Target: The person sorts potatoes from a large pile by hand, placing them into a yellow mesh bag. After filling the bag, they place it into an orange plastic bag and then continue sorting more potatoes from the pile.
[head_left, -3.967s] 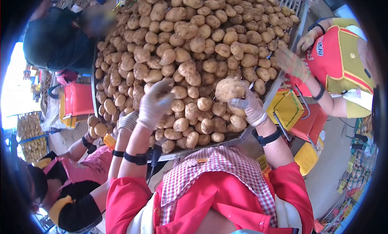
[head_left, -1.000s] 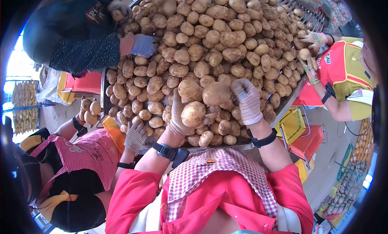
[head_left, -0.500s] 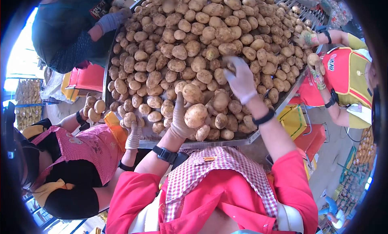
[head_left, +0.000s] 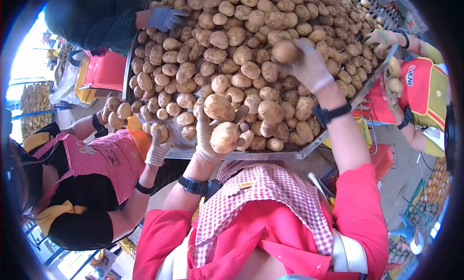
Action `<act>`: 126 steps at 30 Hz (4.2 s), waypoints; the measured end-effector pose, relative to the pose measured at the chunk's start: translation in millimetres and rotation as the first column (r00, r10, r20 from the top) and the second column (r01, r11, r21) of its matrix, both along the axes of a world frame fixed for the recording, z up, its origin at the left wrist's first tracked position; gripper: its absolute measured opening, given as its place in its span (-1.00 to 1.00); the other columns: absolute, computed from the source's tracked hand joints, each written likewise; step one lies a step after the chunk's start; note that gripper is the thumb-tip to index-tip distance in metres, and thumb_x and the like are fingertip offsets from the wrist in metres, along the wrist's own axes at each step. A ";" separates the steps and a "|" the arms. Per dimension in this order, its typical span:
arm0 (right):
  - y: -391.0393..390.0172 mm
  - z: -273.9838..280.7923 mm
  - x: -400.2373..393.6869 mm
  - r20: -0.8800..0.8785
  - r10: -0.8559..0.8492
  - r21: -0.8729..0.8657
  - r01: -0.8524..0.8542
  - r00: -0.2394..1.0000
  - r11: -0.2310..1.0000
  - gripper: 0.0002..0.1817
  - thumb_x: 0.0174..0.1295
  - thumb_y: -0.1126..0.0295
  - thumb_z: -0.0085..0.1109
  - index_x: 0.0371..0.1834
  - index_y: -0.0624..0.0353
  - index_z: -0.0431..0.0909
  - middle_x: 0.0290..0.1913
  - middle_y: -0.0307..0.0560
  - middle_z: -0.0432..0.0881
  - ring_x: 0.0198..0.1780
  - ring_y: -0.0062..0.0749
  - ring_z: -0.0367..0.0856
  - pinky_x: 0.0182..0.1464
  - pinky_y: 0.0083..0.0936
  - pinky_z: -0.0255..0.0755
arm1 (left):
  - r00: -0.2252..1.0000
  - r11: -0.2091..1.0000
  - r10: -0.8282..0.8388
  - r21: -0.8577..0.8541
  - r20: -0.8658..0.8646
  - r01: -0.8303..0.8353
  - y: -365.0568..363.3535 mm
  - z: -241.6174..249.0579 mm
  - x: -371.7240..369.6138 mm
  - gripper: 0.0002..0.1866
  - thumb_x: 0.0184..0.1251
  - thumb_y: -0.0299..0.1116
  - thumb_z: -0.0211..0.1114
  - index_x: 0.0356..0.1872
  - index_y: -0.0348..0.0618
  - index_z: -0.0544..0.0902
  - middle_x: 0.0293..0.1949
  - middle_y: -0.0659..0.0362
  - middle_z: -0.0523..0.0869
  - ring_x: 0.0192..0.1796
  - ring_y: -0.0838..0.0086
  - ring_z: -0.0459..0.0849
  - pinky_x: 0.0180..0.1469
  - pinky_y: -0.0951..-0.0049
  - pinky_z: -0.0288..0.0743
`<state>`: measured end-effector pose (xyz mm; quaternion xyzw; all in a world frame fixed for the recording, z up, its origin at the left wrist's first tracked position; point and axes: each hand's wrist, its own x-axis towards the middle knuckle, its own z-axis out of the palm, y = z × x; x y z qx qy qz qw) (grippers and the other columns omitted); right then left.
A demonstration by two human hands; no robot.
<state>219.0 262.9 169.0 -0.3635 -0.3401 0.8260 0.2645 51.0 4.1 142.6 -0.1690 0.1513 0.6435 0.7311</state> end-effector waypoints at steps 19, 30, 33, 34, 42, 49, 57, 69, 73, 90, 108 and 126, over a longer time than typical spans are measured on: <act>-129.6 18.3 73.8 -0.174 0.144 -0.255 -0.186 0.974 0.949 -0.42 0.30 0.01 0.21 0.11 0.36 0.53 -0.22 -0.01 0.71 -0.41 -0.49 0.63 -0.39 -0.61 0.54 | 0.977 0.967 -0.194 0.183 0.086 0.176 15.4 6.2 11.1 -0.06 0.24 0.50 0.07 0.45 0.01 0.29 0.43 -0.07 0.34 0.31 -0.10 0.48 0.09 -0.25 0.58; -147.5 21.4 161.8 -0.106 0.028 0.015 -0.026 0.994 1.000 -0.38 0.19 -0.02 0.33 0.16 0.21 0.49 -0.19 -0.15 0.64 -0.41 -0.55 0.62 -0.37 -0.61 0.57 | 0.910 0.886 -0.411 0.258 0.053 0.385 43.3 21.8 98.0 0.03 0.19 0.55 0.07 0.51 0.04 0.17 0.51 -0.12 0.18 0.47 -0.30 0.19 0.28 -0.44 0.30; -158.7 10.3 195.4 -0.212 -0.124 -0.153 0.093 0.969 0.984 -0.38 0.17 -0.03 0.34 0.14 0.19 0.47 -0.19 -0.09 0.65 -0.41 -0.45 0.65 -0.38 -0.53 0.59 | 0.880 0.853 -0.473 0.223 -0.053 0.472 51.7 24.1 125.9 -0.02 0.21 0.54 0.05 0.44 -0.04 0.30 0.45 -0.15 0.26 0.43 -0.18 0.31 0.21 -0.36 0.43; -168.1 2.8 218.5 -0.215 -0.181 -0.164 0.147 0.960 0.976 -0.38 0.17 -0.03 0.34 0.14 0.19 0.47 -0.19 -0.09 0.65 -0.41 -0.45 0.65 -0.38 -0.53 0.59 | 0.851 0.827 -0.522 0.211 -0.052 0.520 55.0 12.2 142.1 -0.02 0.21 0.54 0.05 0.44 -0.04 0.30 0.45 -0.15 0.26 0.43 -0.18 0.31 0.21 -0.36 0.43; -254.3 -67.4 341.9 -0.013 -0.698 -0.331 0.656 0.716 0.679 -0.38 0.23 0.04 0.30 0.27 0.12 0.39 -0.09 -0.03 0.62 -0.39 -0.33 0.64 -0.36 -0.40 0.62 | 0.636 0.656 -0.751 -0.092 -0.176 0.749 110.0 -23.9 266.4 -0.35 0.32 0.32 0.19 0.17 0.01 0.55 0.08 0.10 0.64 0.06 0.11 0.67 0.08 -0.18 0.57; -334.1 -102.4 387.2 0.016 -0.870 -0.229 0.849 0.493 0.476 -0.48 0.22 0.19 0.34 0.21 0.04 0.41 -0.18 -0.21 0.61 -0.25 -0.43 0.66 -0.23 -0.39 0.61 | 0.280 0.368 -0.565 0.067 -0.776 0.928 170.5 -38.1 409.6 -0.40 0.47 0.11 0.06 0.32 -0.10 0.39 0.15 0.05 0.60 0.15 0.19 0.66 -0.02 0.05 0.72; -608.9 -102.6 537.7 0.257 -0.801 0.127 0.840 -0.541 -0.527 -0.79 0.31 0.11 0.29 -0.24 -0.04 0.59 -0.33 -0.38 0.53 -0.31 -0.60 0.47 -0.18 -0.55 0.41 | -0.043 0.349 -0.684 -0.379 -0.728 0.857 164.3 -119.5 398.2 -0.44 0.45 0.03 0.15 0.36 0.07 0.32 0.29 0.05 0.42 0.23 0.08 0.51 0.19 -0.06 0.45; -619.8 -234.9 576.2 0.823 -0.421 0.548 0.731 -0.382 0.406 -0.60 0.30 0.26 0.19 0.11 0.29 0.57 0.11 0.12 0.66 0.11 -0.19 0.63 0.21 -0.29 0.47 | -0.580 0.723 0.550 -0.005 -0.601 0.691 145.1 -5.4 330.4 -0.65 0.29 -0.30 0.33 0.08 -0.16 0.68 0.06 -0.01 0.73 0.15 0.20 0.67 0.22 0.26 0.50; -367.9 -203.2 460.1 0.700 -0.682 0.597 0.352 0.209 0.721 -0.64 0.21 0.47 0.27 0.09 0.27 0.58 0.07 0.09 0.66 0.05 -0.09 0.66 0.17 -0.26 0.51 | -0.806 0.852 0.500 0.012 -0.317 0.523 189.7 -27.8 242.7 -0.47 0.18 -0.15 0.32 0.19 -0.07 0.60 0.29 0.00 0.51 0.42 -0.04 0.33 0.43 0.03 0.20; 8.0 -21.9 75.0 0.463 -0.512 0.882 -0.435 0.724 0.182 -0.48 0.13 0.24 0.35 0.19 0.05 0.51 0.14 0.12 0.59 0.20 0.08 0.50 0.27 -0.15 0.38 | -0.755 0.855 0.360 -0.131 -0.548 0.502 60.1 -20.8 62.8 -0.62 0.09 -0.24 0.45 -0.02 0.03 0.68 0.09 0.01 0.57 0.03 0.05 0.62 0.04 0.13 0.54; 10.6 11.2 5.9 0.580 -0.422 0.814 -0.479 0.697 0.327 -0.46 -0.01 0.23 0.35 0.11 -0.01 0.52 -0.09 0.13 0.59 -0.02 0.06 0.57 0.09 -0.14 0.50 | -0.919 0.947 0.099 -0.247 -0.383 0.205 259.4 -0.3 -57.4 -0.42 0.18 -0.21 0.40 0.26 -0.05 0.51 0.19 -0.11 0.54 0.12 -0.02 0.60 0.18 0.10 0.52; 109.7 -39.3 -48.7 0.629 -0.729 0.593 -0.773 0.272 0.224 -0.83 0.22 0.36 0.11 -0.14 -0.04 0.59 -0.17 -0.01 0.62 -0.06 -0.08 0.63 -0.13 -0.11 0.54 | -0.958 0.878 0.119 -0.424 -0.259 0.223 336.4 6.5 -12.4 -0.29 0.04 -0.26 0.41 0.32 0.03 0.45 0.45 -0.25 0.18 0.20 -0.18 0.55 0.23 0.03 0.51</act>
